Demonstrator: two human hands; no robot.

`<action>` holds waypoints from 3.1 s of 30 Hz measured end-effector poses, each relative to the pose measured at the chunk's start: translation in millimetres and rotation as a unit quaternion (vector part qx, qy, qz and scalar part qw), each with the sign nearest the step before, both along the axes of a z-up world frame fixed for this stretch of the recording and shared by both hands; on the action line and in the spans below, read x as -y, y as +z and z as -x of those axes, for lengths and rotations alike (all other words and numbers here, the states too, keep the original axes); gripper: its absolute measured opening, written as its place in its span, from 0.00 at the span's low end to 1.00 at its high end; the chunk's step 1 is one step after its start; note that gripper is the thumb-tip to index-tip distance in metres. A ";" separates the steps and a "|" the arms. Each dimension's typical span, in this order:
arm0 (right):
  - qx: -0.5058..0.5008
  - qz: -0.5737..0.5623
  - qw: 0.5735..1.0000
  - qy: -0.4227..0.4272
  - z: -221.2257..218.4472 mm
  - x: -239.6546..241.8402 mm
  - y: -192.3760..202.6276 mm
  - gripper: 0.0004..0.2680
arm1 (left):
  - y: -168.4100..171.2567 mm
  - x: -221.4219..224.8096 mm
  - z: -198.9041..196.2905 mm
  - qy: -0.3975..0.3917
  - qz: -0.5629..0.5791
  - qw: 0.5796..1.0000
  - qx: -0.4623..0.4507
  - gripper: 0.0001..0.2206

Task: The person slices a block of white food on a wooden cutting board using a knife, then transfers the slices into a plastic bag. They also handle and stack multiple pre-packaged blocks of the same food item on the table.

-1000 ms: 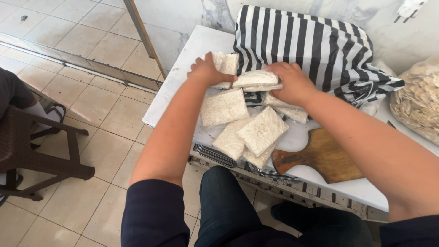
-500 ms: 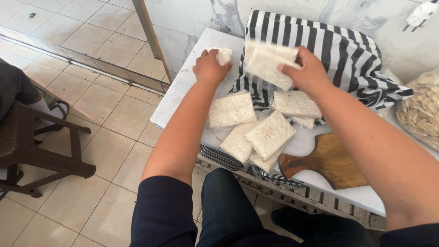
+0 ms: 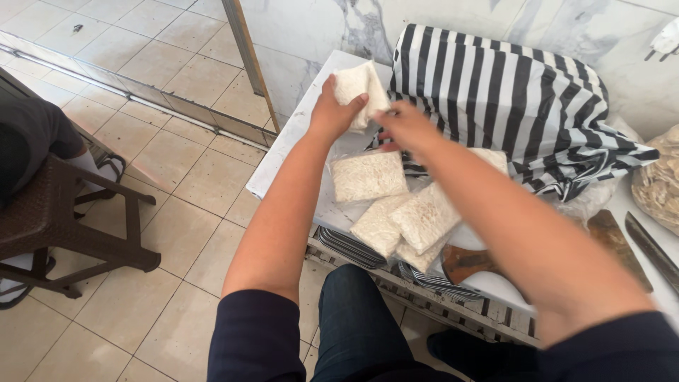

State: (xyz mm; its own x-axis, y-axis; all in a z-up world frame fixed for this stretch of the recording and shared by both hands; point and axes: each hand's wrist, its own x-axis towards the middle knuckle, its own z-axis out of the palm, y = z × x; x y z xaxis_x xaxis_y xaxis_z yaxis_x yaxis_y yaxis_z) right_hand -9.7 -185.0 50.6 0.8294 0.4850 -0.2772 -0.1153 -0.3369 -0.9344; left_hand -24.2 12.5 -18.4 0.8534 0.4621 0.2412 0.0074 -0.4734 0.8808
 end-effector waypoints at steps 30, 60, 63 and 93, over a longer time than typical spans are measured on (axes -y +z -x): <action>0.210 0.425 0.873 0.115 2.8 184.5 -3.7 0.38 | 2.1 7.0 4.8 -0.009 0.020 0.992 -0.128 0.49; 0.049 -0.003 0.987 -0.155 -35.0 -43.9 -27.3 0.37 | -22.3 -4.1 35.8 0.055 -0.005 0.993 0.109 0.39; 0.026 -0.030 0.993 -0.111 -21.3 -41.0 -24.1 0.36 | -21.5 -6.6 35.9 0.010 -0.041 0.988 0.148 0.36; 0.629 0.198 0.743 -0.114 -49.2 178.7 24.9 0.03 | -28.7 2.3 36.3 0.026 -0.186 0.974 0.126 0.43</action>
